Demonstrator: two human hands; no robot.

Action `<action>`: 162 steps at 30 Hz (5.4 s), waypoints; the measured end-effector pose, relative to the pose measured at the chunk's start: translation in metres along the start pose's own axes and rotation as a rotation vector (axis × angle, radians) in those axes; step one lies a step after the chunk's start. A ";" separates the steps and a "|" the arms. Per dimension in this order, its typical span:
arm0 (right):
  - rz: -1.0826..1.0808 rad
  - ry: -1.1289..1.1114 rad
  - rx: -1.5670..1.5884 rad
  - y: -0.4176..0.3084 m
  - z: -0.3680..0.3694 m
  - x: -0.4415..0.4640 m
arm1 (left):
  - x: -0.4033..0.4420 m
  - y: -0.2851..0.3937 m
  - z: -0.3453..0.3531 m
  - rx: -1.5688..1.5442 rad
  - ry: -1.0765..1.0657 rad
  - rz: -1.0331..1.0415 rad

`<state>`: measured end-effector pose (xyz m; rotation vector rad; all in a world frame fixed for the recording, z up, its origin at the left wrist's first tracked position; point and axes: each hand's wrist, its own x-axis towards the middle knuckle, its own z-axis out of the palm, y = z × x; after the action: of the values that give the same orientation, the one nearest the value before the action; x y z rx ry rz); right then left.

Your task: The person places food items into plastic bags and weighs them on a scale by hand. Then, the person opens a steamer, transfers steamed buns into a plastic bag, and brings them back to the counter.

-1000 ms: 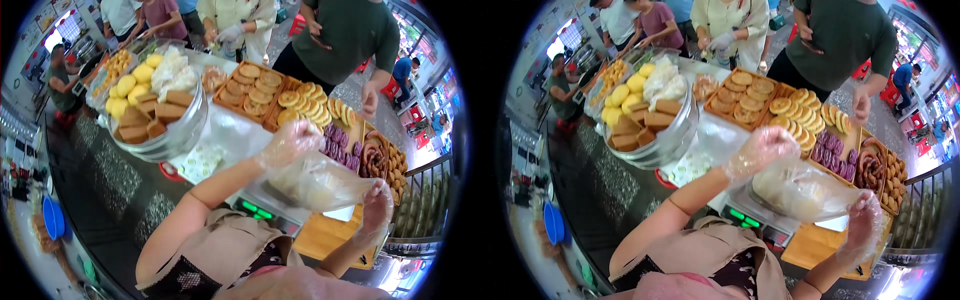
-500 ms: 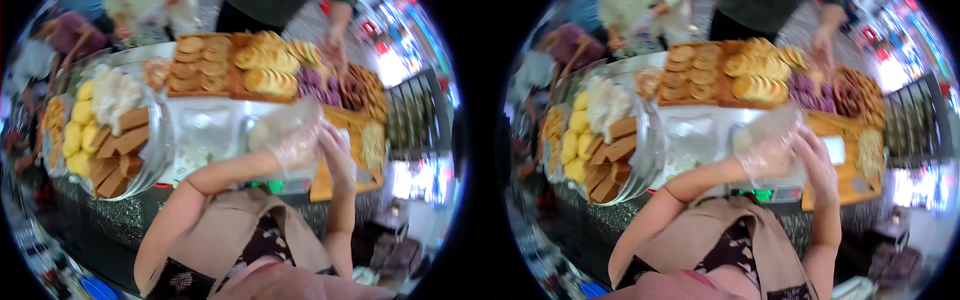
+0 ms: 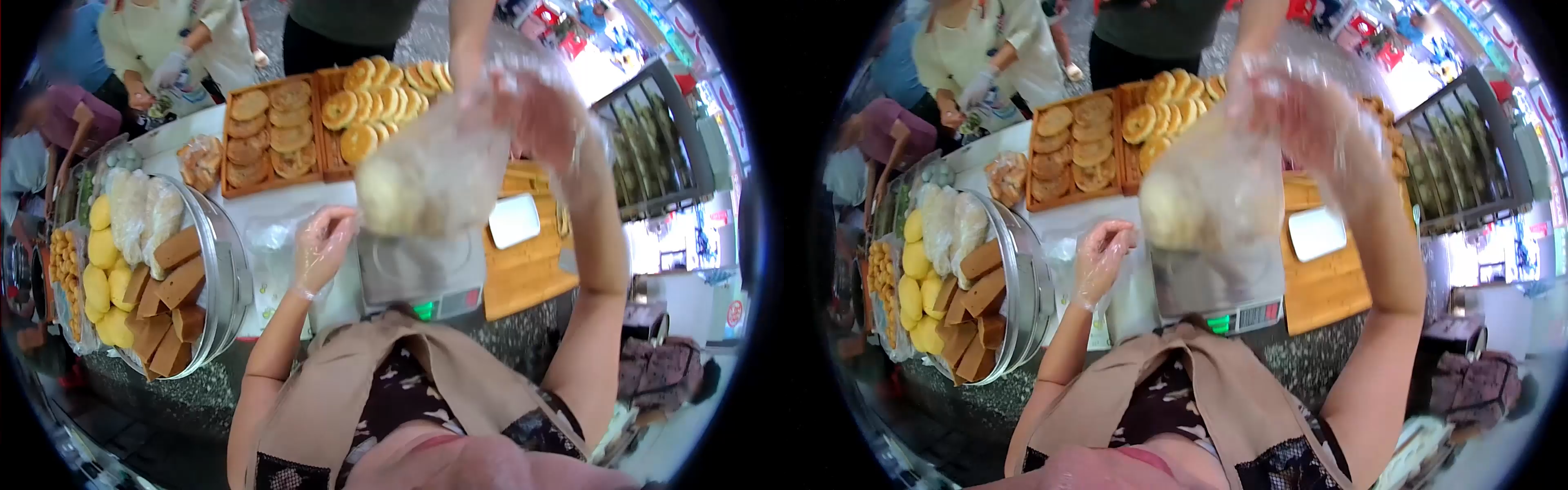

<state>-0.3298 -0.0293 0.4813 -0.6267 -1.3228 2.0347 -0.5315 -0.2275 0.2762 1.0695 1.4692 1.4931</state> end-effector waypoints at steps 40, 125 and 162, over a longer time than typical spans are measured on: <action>-0.272 -0.091 -1.328 0.311 -0.022 -0.013 | -0.089 -0.049 -0.052 0.444 0.372 0.010; 0.217 -1.044 0.464 0.164 0.168 0.017 | 0.042 -0.033 -0.093 0.991 0.129 -0.102; 0.149 -0.701 0.455 0.210 0.100 -0.016 | 0.048 -0.036 -0.091 1.008 0.080 -0.229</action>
<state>-0.4375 -0.1669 0.3274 0.2308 -1.1033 2.6929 -0.6346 -0.2134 0.2441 1.3163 2.3926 0.5820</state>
